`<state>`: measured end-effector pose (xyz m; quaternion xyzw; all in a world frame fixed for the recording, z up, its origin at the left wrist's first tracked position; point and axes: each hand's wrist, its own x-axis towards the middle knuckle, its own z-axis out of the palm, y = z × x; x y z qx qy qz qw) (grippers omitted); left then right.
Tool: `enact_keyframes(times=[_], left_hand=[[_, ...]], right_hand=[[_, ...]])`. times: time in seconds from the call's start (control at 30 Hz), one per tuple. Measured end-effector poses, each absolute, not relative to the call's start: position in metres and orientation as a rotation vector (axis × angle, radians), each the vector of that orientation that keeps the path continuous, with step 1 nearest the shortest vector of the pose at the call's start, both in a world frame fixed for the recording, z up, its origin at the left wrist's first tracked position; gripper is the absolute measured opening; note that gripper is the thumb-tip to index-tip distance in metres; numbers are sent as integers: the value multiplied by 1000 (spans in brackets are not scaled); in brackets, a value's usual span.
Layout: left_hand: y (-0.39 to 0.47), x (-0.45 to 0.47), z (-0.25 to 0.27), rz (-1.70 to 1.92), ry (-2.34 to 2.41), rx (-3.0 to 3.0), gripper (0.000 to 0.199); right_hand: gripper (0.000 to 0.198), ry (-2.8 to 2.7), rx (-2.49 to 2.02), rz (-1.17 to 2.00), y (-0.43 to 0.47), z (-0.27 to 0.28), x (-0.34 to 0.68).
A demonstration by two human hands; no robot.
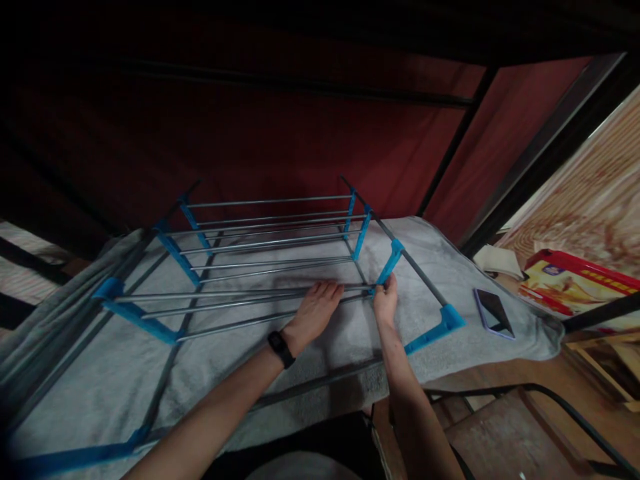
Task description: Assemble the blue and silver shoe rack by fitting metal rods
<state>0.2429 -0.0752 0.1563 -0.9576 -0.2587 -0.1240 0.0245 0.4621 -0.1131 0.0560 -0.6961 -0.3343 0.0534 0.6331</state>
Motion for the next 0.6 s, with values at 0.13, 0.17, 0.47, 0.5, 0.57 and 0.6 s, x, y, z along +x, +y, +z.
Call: enact_keyframes(times=[0.13, 0.17, 0.47, 0.5, 0.57, 0.6], left_hand=[[-66, 267, 150, -259, -823, -3003, 41], [-64, 271, 150, -252, -826, -3008, 40], [-56, 280, 162, -296, -869, -3003, 36], [-55, 279, 164, -296, -875, -3005, 36], [-55, 278, 169, -296, -888, -3008, 39], [-54, 278, 172, -296, -893, -3007, 40]], right_hand=[[44, -742, -1609, 174, -113, 62, 468], [40, -751, -1613, 185, -113, 63, 470], [33, -827, -1570, 243, -116, 81, 482], [34, -840, -1569, 256, -116, 82, 482], [35, -866, -1583, 280, -118, 85, 483], [36, -875, -1594, 286, -119, 85, 483]])
